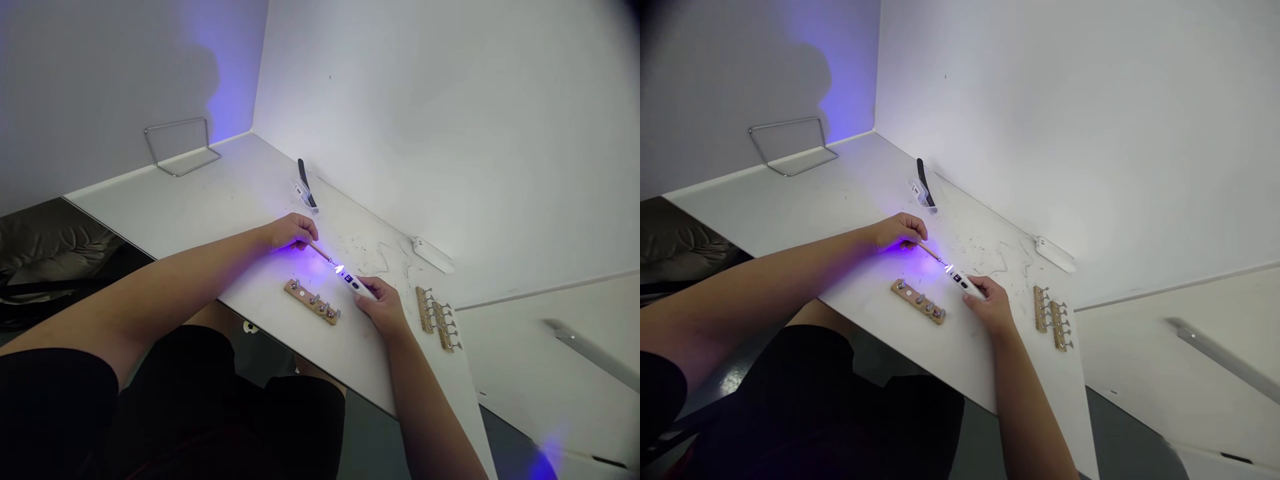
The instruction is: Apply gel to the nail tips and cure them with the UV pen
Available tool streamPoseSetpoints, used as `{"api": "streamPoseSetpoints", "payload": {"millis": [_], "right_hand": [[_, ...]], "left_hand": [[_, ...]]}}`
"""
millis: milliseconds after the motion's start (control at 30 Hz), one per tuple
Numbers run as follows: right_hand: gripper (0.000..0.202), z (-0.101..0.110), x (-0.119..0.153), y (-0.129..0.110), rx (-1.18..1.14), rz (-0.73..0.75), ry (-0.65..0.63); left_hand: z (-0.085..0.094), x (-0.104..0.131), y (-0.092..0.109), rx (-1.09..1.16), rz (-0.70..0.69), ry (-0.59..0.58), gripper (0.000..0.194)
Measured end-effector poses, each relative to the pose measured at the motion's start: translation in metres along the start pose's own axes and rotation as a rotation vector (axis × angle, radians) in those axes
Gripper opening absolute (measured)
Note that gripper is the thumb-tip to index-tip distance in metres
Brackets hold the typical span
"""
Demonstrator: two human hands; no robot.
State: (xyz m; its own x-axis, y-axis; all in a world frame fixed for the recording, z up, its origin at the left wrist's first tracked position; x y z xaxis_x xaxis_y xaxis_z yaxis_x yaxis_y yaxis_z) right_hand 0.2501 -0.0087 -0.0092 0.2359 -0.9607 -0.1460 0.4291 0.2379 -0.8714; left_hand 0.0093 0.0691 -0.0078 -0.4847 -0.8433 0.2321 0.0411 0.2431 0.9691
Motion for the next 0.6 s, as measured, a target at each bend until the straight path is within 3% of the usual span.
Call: {"api": "streamPoseSetpoints", "payload": {"millis": [600], "right_hand": [[0.037, 0.0002, -0.0007, -0.0023, 0.046, 0.012, 0.0]], "left_hand": [[0.0, -0.0015, 0.0006, 0.014, -0.02, 0.005, 0.015]]}}
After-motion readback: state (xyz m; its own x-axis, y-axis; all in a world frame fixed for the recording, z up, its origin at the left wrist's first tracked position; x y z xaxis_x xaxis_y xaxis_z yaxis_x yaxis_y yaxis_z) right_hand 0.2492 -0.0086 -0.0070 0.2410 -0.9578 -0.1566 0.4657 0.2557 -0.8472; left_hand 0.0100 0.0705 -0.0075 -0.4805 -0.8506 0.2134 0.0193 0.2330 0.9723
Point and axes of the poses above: each hand's wrist, its own x-axis away from the middle knuckle, its own z-axis out of the back of the hand, y = z × x, the point moved 6 cm from there along -x, towards the middle knuckle, and after that the axes turned 13 degrees about z, right-handed, at the moved point
